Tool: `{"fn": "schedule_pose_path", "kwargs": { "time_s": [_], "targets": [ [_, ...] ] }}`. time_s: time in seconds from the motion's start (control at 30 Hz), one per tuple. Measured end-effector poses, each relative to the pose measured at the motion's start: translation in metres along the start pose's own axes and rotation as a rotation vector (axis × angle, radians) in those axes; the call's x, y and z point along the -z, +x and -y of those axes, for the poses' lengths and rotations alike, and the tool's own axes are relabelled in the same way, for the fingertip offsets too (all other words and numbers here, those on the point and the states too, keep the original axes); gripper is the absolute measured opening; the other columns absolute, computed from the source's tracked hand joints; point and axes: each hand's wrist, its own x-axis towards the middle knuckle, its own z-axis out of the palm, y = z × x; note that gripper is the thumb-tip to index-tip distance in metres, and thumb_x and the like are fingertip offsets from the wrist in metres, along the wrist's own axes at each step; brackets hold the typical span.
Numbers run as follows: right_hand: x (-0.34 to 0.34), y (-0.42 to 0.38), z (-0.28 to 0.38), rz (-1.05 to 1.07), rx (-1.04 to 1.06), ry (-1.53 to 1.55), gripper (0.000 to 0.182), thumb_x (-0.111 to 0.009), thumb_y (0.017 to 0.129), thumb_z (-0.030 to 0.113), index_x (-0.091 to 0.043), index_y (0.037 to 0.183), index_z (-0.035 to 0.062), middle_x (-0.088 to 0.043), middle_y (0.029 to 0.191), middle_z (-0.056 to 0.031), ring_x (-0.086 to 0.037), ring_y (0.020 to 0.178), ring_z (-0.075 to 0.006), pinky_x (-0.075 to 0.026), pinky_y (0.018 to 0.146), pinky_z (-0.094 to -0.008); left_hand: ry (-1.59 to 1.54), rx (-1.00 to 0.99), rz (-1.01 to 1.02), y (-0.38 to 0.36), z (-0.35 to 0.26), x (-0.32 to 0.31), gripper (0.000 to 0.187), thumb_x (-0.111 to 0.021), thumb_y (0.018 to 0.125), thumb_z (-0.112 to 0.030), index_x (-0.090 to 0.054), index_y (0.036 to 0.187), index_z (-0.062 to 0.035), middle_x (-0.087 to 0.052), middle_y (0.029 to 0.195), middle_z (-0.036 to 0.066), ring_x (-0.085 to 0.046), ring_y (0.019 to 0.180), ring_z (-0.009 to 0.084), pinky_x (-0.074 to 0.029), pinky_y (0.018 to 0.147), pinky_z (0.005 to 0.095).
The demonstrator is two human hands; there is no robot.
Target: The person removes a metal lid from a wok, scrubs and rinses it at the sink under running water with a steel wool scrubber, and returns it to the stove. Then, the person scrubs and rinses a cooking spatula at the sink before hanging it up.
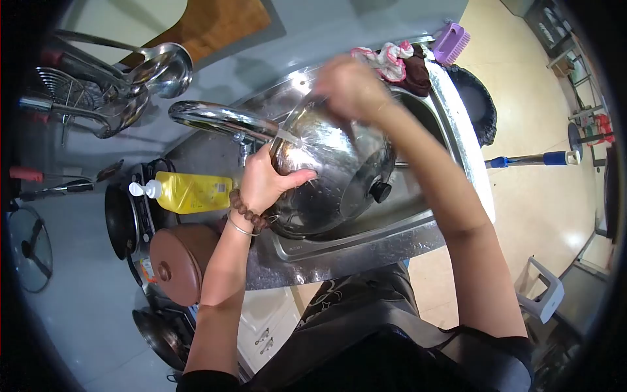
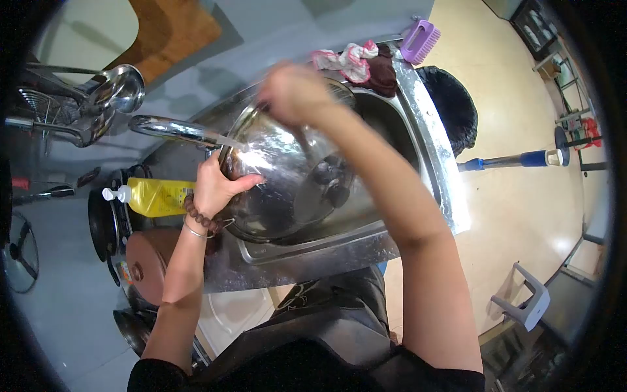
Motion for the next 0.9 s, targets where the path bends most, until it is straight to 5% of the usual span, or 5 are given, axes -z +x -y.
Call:
{"fn": "schedule_pose_path", "kwargs": {
  "time_s": [0.13, 0.33, 0.5, 0.8, 0.9],
  "targets": [
    [0.008, 0.007, -0.030, -0.039, -0.232, 0.035, 0.014, -0.059, 0.072, 0.022, -0.066, 0.074, 0.0095, -0.063, 0.075, -0.0113, -0.060, 0.076, -0.0270, -0.048, 0.069, -0.0372, -0.051, -0.010, -0.037, 0.001, 0.006, -0.003, 0.048, -0.080, 0.057, -0.026, -0.059, 0.092, -0.0007, -0.064, 0.081, 0.010, -0.061, 0.072, 0.0174, -0.047, 0.069, 0.0287],
    [-0.001, 0.015, 0.050, -0.021, 0.289, 0.113, 0.005, -0.060, 0.065, 0.009, -0.063, 0.067, 0.0062, -0.058, 0.068, -0.0113, -0.056, 0.076, -0.0277, -0.046, 0.067, -0.0341, -0.084, -0.023, -0.060, -0.009, 0.015, -0.003, 0.047, -0.080, 0.058, -0.026, -0.058, 0.091, -0.0004, -0.064, 0.080, 0.009, -0.061, 0.071, 0.0175, -0.048, 0.067, 0.0291],
    [-0.023, 0.002, -0.073, -0.043, -0.429, 0.376, 0.019, -0.062, 0.070, 0.022, -0.065, 0.078, 0.0046, -0.062, 0.077, -0.0169, -0.060, 0.071, -0.0298, -0.046, 0.064, -0.0366, -0.328, 0.223, -0.192, -0.046, 0.048, -0.023, 0.039, -0.079, 0.062, -0.010, -0.055, 0.090, 0.0011, -0.063, 0.076, 0.005, -0.059, 0.069, 0.0094, -0.047, 0.064, 0.0229],
    [-0.027, -0.015, -0.073, -0.120, -0.404, 0.341, 0.022, -0.064, 0.070, 0.018, -0.063, 0.086, 0.0022, -0.062, 0.080, -0.0153, -0.059, 0.077, -0.0298, -0.045, 0.070, -0.0357, -0.372, 0.044, 0.182, 0.006, 0.022, 0.030, 0.035, -0.075, 0.063, -0.010, -0.057, 0.091, 0.0027, -0.063, 0.085, 0.008, -0.058, 0.076, 0.0112, -0.047, 0.070, 0.0259],
    [-0.036, -0.038, -0.067, -0.559, -0.393, 0.131, 0.025, -0.070, 0.065, 0.011, -0.061, 0.088, 0.0037, -0.061, 0.085, -0.0123, -0.059, 0.080, -0.0280, -0.045, 0.072, -0.0369, -0.182, 0.059, 0.270, 0.029, 0.013, 0.017, 0.051, -0.080, 0.057, -0.021, -0.057, 0.096, 0.0014, -0.061, 0.087, 0.007, -0.056, 0.079, 0.0129, -0.044, 0.074, 0.0265]
  ]
}}
